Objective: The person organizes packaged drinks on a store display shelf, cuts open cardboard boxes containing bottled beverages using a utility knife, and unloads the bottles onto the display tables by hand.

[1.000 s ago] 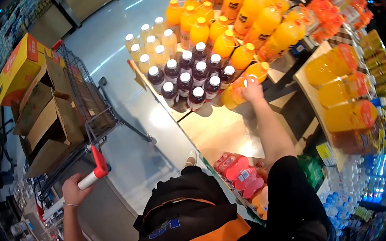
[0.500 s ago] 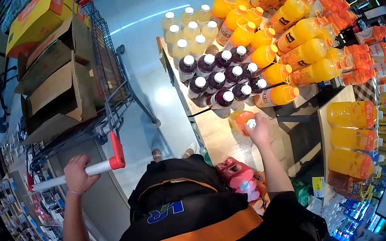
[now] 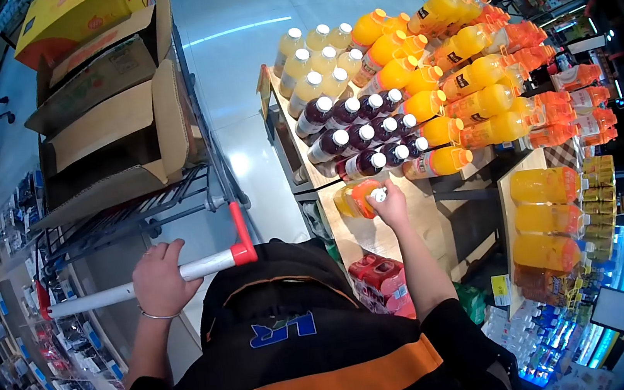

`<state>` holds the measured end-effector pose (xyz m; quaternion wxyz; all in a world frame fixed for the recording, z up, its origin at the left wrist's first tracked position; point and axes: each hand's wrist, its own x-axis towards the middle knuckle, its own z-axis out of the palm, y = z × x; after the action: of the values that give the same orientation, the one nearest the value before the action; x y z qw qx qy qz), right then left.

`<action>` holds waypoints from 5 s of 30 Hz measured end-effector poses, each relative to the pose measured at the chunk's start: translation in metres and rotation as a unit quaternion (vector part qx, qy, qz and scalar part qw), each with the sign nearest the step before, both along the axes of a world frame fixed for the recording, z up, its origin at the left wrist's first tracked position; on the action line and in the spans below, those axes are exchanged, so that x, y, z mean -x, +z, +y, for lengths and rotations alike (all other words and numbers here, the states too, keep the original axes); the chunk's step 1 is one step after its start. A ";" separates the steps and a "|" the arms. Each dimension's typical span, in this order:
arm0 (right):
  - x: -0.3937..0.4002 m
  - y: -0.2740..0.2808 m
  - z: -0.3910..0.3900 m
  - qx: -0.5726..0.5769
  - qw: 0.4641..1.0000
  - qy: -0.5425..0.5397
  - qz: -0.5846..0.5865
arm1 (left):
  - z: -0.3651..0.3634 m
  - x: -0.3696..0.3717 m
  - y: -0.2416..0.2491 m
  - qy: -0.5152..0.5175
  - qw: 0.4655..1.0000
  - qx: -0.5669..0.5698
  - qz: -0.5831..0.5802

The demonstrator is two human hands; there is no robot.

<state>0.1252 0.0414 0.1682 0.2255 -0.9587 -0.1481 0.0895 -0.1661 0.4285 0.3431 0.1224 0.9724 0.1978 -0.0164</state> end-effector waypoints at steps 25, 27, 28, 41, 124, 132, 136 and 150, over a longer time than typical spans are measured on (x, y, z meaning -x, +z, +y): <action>0.030 0.033 0.007 0.002 0.992 -0.084 0.096 | -0.017 -0.013 0.005 -0.065 0.994 0.079 0.027; 0.029 0.075 -0.035 -0.005 0.987 -0.111 0.113 | -0.030 -0.027 -0.009 -0.087 0.992 0.092 0.025; 0.024 0.086 -0.066 -0.049 0.990 -0.136 -0.001 | -0.036 -0.035 -0.015 -0.086 0.991 0.101 0.019; -0.139 0.320 -0.496 0.172 0.837 -0.436 -0.282 | -0.060 -0.059 -0.003 -0.049 0.994 0.093 0.036; 0.055 0.030 -0.058 0.092 0.983 0.126 0.095 | -0.062 -0.060 0.001 -0.045 0.998 -0.040 -0.036; 0.039 0.050 -0.046 0.163 0.968 0.107 0.158 | -0.063 -0.061 0.002 -0.048 0.998 -0.043 -0.022; 0.005 0.056 -0.033 0.246 0.952 0.137 0.120 | -0.064 -0.061 0.001 -0.039 0.997 -0.051 -0.031; -0.081 -0.046 0.029 0.121 0.992 0.027 0.032 | -0.061 -0.060 0.002 -0.023 0.998 -0.029 -0.057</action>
<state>0.2062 0.0699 0.1218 0.1101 -0.9713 -0.1544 0.1436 -0.1060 0.3676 0.3449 0.1045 0.9792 0.1686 0.0416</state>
